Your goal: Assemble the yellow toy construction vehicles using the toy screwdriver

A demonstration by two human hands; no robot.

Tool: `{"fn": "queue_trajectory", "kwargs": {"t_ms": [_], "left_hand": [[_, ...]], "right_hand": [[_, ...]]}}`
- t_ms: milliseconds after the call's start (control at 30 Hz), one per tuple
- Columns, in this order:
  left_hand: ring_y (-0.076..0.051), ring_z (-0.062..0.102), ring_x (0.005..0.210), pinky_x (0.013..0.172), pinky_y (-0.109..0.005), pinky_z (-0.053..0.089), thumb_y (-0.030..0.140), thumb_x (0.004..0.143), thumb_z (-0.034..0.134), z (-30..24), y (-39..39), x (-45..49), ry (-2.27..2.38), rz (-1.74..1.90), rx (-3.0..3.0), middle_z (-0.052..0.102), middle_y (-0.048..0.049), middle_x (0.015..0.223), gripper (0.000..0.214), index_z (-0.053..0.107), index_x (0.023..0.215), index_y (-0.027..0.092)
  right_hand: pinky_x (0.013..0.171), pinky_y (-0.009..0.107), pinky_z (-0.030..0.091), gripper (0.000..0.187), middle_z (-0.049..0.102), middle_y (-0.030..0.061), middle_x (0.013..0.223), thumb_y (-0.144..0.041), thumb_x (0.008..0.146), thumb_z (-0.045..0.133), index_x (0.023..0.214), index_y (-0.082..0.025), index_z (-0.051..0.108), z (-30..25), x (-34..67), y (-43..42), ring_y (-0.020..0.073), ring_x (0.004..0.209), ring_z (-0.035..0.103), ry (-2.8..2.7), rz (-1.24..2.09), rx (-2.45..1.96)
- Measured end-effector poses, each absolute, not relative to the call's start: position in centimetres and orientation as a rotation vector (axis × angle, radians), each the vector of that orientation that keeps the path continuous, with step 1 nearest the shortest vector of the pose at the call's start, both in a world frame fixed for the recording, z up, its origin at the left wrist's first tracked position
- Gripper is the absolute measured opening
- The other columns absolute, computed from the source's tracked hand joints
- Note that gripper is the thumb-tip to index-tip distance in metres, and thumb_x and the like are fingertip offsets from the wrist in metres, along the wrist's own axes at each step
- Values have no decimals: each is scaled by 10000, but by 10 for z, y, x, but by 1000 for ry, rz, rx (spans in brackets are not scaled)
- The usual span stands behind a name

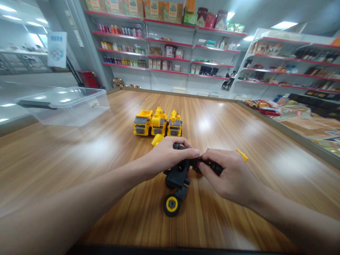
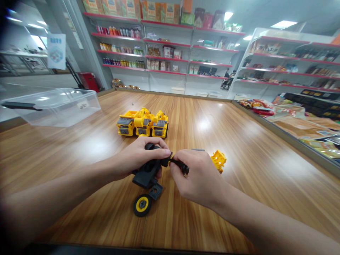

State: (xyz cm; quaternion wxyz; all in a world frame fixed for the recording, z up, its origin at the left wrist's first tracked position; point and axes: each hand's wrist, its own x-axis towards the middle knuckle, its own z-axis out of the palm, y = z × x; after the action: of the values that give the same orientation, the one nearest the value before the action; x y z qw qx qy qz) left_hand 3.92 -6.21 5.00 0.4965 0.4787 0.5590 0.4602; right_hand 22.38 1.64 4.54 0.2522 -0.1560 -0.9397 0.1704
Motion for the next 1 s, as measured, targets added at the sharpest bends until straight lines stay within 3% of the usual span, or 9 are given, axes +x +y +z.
{"fn": "queue_trajectory", "kwargs": {"t_ms": [667, 900, 1000], "left_hand": [[-187, 708, 562, 479, -250, 553, 457, 792, 691, 50, -63, 38, 1337, 1103, 1194, 686, -30, 720, 294, 606, 857, 183], [-179, 704, 555, 477, -248, 553, 444, 797, 686, 51, -63, 38, 1326, 1106, 1205, 703, -50, 757, 289, 604, 864, 174], [-171, 697, 543, 481, -255, 561, 442, 786, 701, 49, -63, 38, 1292, 1115, 1160, 698, -43, 747, 293, 603, 850, 174]], "right_hand": [[554, 268, 361, 138, 587, 7, 626, -196, 865, 562, 744, -167, 623, 42, 223, 16, 123, 556, 510, -2504, 442, -463], [520, 255, 327, 282, 525, -11, 559, -228, 934, 499, 664, -176, 562, 43, 225, 17, 105, 507, 468, -2546, 436, -449], [524, 253, 329, 246, 537, -9, 582, -220, 927, 499, 694, -176, 562, 45, 225, 17, 105, 521, 475, -2565, 449, -440]]}}
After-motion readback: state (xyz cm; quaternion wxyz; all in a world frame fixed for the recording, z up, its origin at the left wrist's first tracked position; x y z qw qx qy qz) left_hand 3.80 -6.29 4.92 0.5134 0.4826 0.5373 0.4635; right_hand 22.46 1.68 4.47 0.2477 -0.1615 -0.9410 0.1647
